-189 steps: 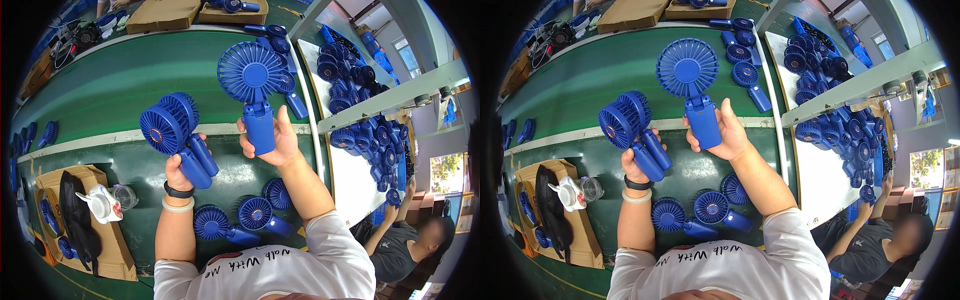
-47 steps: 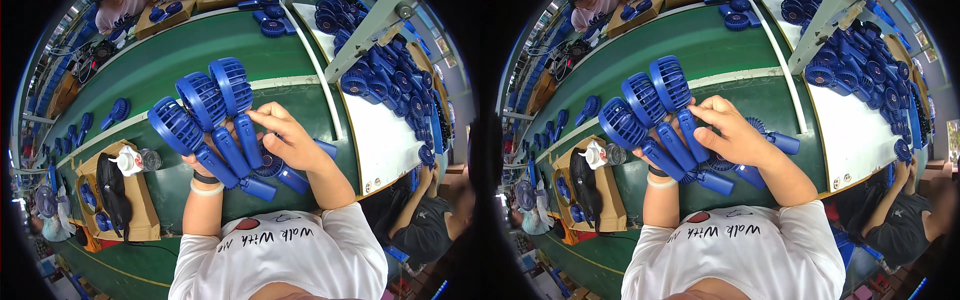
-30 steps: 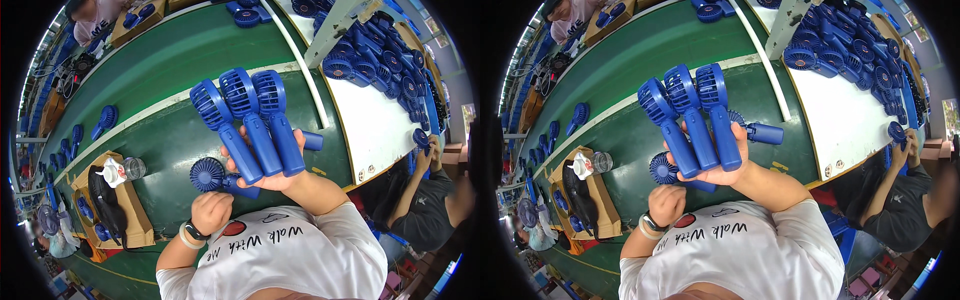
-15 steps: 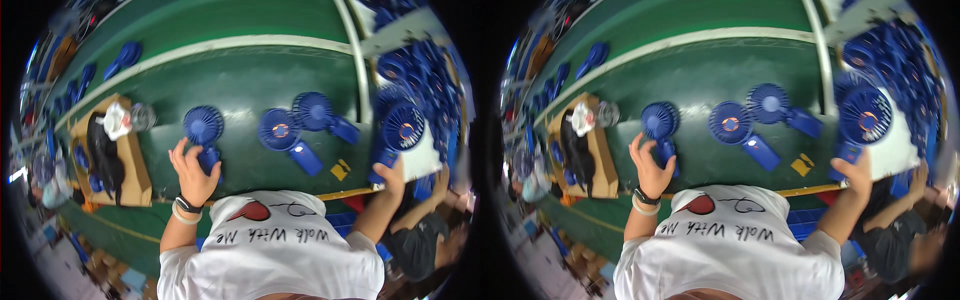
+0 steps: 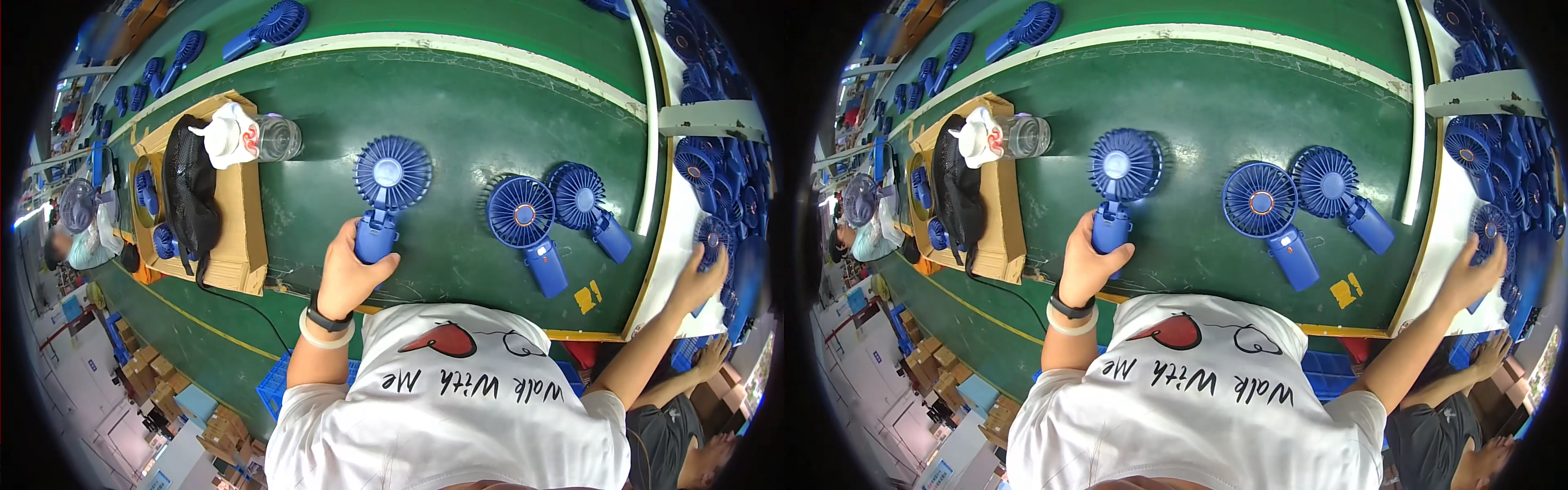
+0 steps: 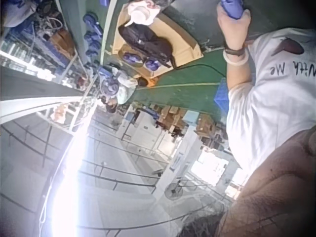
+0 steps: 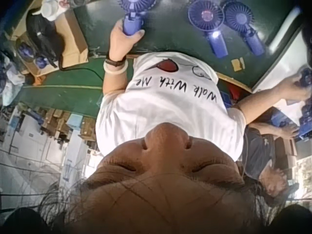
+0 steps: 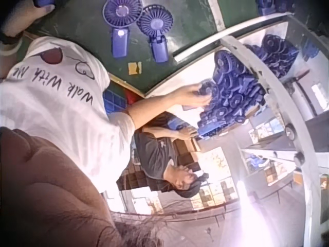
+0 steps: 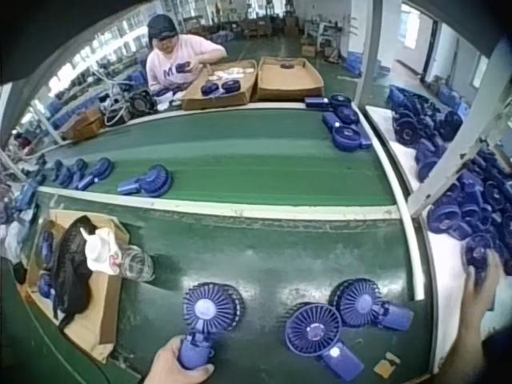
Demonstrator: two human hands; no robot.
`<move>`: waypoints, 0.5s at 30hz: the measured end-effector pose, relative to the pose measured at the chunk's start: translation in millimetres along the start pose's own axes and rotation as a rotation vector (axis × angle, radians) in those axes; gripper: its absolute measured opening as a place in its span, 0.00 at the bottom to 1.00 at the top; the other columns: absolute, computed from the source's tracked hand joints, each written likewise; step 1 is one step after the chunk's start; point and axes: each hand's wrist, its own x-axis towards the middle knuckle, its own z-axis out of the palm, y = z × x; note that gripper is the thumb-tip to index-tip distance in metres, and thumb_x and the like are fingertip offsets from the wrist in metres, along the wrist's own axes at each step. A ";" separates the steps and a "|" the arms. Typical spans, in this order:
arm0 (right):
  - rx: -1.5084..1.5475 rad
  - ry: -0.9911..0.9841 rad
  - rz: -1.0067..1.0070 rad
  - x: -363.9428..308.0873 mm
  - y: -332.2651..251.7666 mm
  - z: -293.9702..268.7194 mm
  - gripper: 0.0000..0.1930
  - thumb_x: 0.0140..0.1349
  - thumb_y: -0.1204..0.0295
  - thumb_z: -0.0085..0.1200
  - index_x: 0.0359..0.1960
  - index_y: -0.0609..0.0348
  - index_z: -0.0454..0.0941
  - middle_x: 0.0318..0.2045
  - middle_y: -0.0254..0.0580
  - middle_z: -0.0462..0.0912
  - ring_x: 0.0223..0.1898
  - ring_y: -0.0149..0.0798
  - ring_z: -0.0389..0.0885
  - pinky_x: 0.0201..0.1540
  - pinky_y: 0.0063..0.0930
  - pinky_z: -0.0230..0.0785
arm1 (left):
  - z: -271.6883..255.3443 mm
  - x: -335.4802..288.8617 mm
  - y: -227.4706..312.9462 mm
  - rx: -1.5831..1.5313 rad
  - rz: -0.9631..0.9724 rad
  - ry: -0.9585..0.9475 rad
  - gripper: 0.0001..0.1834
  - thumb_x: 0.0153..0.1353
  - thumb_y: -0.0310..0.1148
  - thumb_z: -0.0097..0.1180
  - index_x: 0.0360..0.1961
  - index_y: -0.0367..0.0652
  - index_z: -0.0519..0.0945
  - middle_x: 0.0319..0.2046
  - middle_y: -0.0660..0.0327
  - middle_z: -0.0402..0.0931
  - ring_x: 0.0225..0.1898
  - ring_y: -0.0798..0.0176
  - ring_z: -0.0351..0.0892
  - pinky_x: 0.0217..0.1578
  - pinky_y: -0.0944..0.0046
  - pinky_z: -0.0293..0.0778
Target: The person assembles blue portable fans by attaching fan heads to handles and testing them. They wipe the fan handles with a white cloth and place the assembled units on the table. The person handles multiple fans one at a time, repeatedly picking up, assembling, and testing each unit.
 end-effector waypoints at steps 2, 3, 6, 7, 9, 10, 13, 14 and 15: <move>0.359 -0.105 -0.046 -4.8 -91.7 -22.3 0.16 0.52 0.76 0.57 0.45 0.62 0.75 0.44 0.52 0.76 0.48 0.54 0.72 0.54 0.41 0.62 | 9.3 -2.0 2.4 -0.492 -0.011 -0.079 0.25 0.46 0.31 0.65 0.45 0.38 0.69 0.34 0.57 0.75 0.35 0.60 0.77 0.36 0.64 0.73; 0.478 -0.207 -0.146 -14.4 -123.1 -36.6 0.16 0.50 0.77 0.58 0.43 0.61 0.75 0.43 0.51 0.77 0.46 0.52 0.73 0.52 0.41 0.63 | 15.3 -1.5 4.7 -0.650 0.001 -0.122 0.26 0.49 0.32 0.63 0.47 0.39 0.67 0.36 0.57 0.73 0.35 0.61 0.76 0.36 0.62 0.73; 0.776 -0.416 -0.406 -50.4 -184.6 -67.2 0.16 0.45 0.77 0.60 0.39 0.61 0.77 0.38 0.46 0.76 0.39 0.47 0.74 0.43 0.38 0.65 | 37.6 3.3 13.5 -1.124 0.043 -0.249 0.27 0.57 0.36 0.58 0.54 0.40 0.62 0.40 0.56 0.69 0.35 0.62 0.74 0.37 0.59 0.74; 0.799 -0.508 -0.380 -60.2 -197.7 -75.1 0.19 0.44 0.75 0.62 0.41 0.60 0.76 0.38 0.46 0.75 0.38 0.46 0.73 0.41 0.37 0.64 | 39.1 7.1 12.0 -1.142 0.084 -0.326 0.30 0.62 0.47 0.50 0.58 0.42 0.57 0.42 0.54 0.69 0.35 0.61 0.73 0.36 0.59 0.73; 0.756 -0.674 -0.350 -75.7 -213.1 -88.4 0.25 0.43 0.70 0.64 0.46 0.57 0.74 0.40 0.47 0.71 0.39 0.47 0.71 0.40 0.37 0.63 | 43.1 12.1 7.6 -1.272 0.088 -0.395 0.32 0.61 0.51 0.48 0.59 0.43 0.57 0.42 0.53 0.70 0.35 0.61 0.74 0.36 0.60 0.74; 0.688 -0.747 -0.341 -81.4 -215.6 -92.4 0.28 0.42 0.67 0.65 0.49 0.56 0.72 0.41 0.48 0.69 0.40 0.49 0.69 0.41 0.38 0.63 | 45.0 14.0 5.5 -1.337 0.087 -0.432 0.33 0.61 0.54 0.47 0.59 0.44 0.57 0.42 0.53 0.70 0.35 0.60 0.75 0.36 0.61 0.74; 0.612 -0.656 -0.372 -97.1 -219.0 -81.2 0.34 0.41 0.64 0.66 0.54 0.51 0.69 0.43 0.50 0.67 0.43 0.51 0.67 0.43 0.41 0.62 | 43.1 19.2 4.3 -1.405 0.039 -0.484 0.33 0.65 0.53 0.38 0.62 0.42 0.54 0.45 0.51 0.70 0.38 0.61 0.73 0.38 0.59 0.73; 0.608 -0.617 -0.378 -96.1 -220.4 -75.2 0.34 0.41 0.64 0.66 0.54 0.50 0.69 0.43 0.50 0.67 0.43 0.51 0.67 0.43 0.42 0.62 | 42.7 20.5 5.6 -1.423 0.014 -0.489 0.32 0.65 0.52 0.37 0.63 0.42 0.53 0.46 0.51 0.69 0.39 0.61 0.73 0.39 0.59 0.73; 0.597 -0.681 -0.360 -93.8 -220.7 -68.4 0.34 0.42 0.65 0.66 0.55 0.48 0.68 0.44 0.49 0.68 0.44 0.51 0.68 0.44 0.42 0.62 | 43.6 20.4 5.6 -1.394 -0.006 -0.468 0.33 0.65 0.50 0.41 0.63 0.40 0.52 0.48 0.50 0.69 0.40 0.61 0.73 0.40 0.59 0.73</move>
